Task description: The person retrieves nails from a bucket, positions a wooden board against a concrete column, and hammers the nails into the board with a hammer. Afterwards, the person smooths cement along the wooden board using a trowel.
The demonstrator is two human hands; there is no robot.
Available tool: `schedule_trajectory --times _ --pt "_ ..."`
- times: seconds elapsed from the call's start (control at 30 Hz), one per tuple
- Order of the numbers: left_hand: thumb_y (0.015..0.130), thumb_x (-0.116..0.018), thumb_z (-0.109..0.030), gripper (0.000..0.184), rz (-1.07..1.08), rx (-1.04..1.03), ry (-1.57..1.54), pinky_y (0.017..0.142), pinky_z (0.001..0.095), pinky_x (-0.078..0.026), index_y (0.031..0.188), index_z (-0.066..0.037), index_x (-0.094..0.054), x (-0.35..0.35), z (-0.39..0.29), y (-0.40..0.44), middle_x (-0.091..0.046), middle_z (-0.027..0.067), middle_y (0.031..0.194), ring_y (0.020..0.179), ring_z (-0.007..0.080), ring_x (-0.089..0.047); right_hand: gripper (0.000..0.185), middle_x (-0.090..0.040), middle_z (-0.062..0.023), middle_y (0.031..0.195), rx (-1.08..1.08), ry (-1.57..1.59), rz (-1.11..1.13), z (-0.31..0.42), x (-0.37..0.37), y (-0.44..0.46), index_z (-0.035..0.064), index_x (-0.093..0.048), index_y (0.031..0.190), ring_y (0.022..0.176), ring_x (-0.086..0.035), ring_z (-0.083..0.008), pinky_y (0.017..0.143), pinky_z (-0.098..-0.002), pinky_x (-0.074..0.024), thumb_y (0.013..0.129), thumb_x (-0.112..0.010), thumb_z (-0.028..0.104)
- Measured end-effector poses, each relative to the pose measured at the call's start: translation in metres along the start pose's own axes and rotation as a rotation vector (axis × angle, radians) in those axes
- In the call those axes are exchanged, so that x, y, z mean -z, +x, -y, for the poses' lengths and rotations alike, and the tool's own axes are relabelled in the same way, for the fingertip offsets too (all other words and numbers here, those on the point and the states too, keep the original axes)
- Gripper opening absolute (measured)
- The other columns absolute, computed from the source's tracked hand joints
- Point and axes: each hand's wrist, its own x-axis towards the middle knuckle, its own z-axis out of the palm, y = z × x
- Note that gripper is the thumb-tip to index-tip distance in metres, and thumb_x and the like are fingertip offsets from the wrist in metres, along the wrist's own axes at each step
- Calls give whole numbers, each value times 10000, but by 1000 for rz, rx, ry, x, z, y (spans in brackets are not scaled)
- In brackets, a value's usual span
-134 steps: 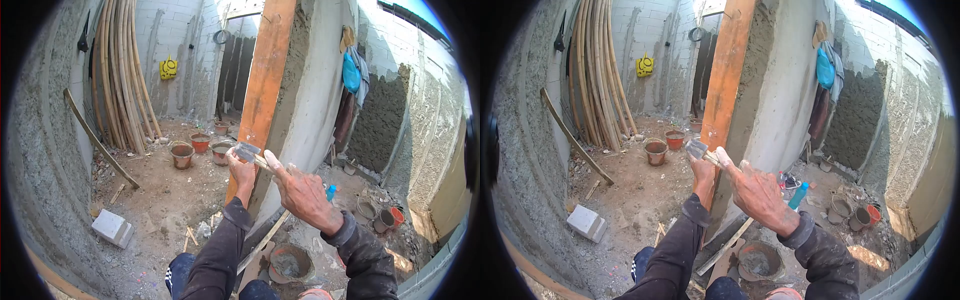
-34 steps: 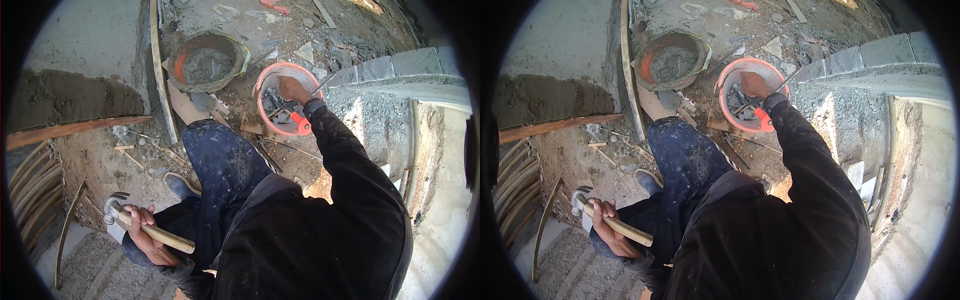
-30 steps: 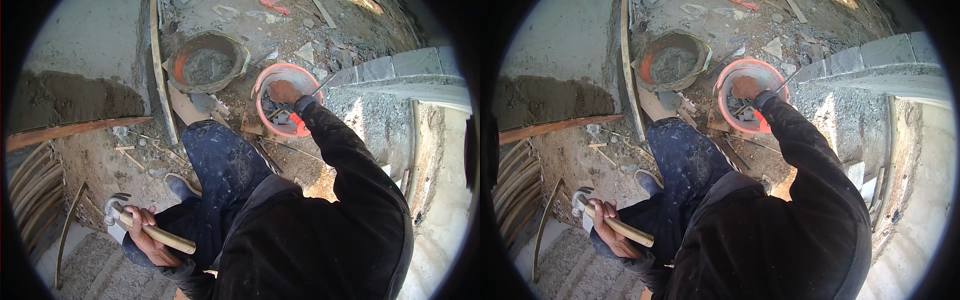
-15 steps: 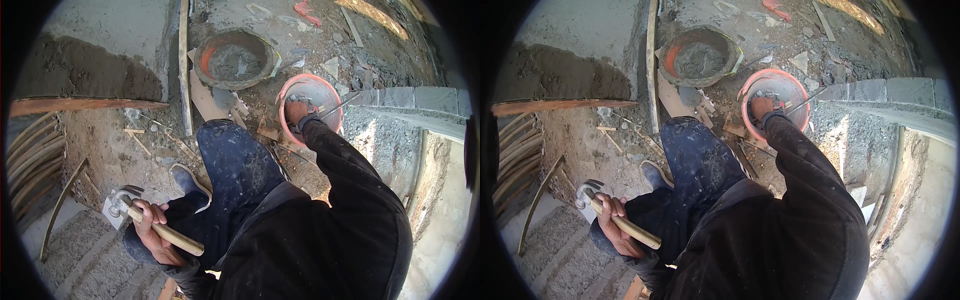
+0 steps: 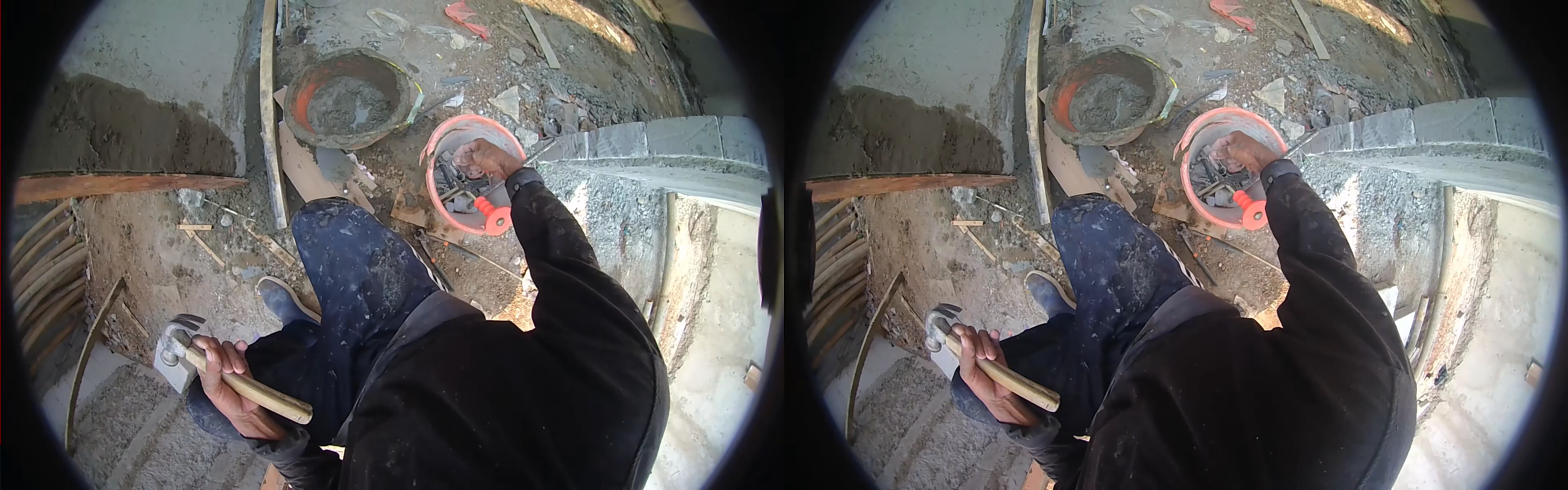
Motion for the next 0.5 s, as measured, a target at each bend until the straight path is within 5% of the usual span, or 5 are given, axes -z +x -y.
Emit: schedule_trajectory --times 0.17,0.3,0.37,0.5 --pt "1022 -686 -105 179 -25 11 20 885 418 -618 1058 -66 -516 -8 0 2 -471 9 714 584 141 -531 189 -727 -36 1065 56 92 7 -7 5 -17 27 -713 1120 889 -675 -78 572 -266 -422 1029 -696 191" --pt "1015 -689 -89 174 -4 2 30 868 421 -624 1038 -68 -517 -14 1 2 -471 12 711 582 142 -545 237 -725 -30 1093 100 164 91 1 8 -44 51 -678 1212 853 -647 -63 579 -252 -432 1052 -666 225" --pt "1012 -690 -87 177 9 2 25 864 427 -624 1034 -66 -516 -20 1 2 -467 12 707 582 144 -548 176 -639 58 923 95 52 46 11 0 -60 133 -656 1059 748 -537 -39 599 -229 -420 1081 -594 296" --pt "963 -734 -134 244 55 -17 84 873 454 -621 1007 -37 -514 -21 0 -3 -485 20 669 587 166 -581 125 -676 49 940 144 160 -107 21 -20 -75 109 -670 1110 723 -550 -37 582 -209 -408 1076 -585 194"
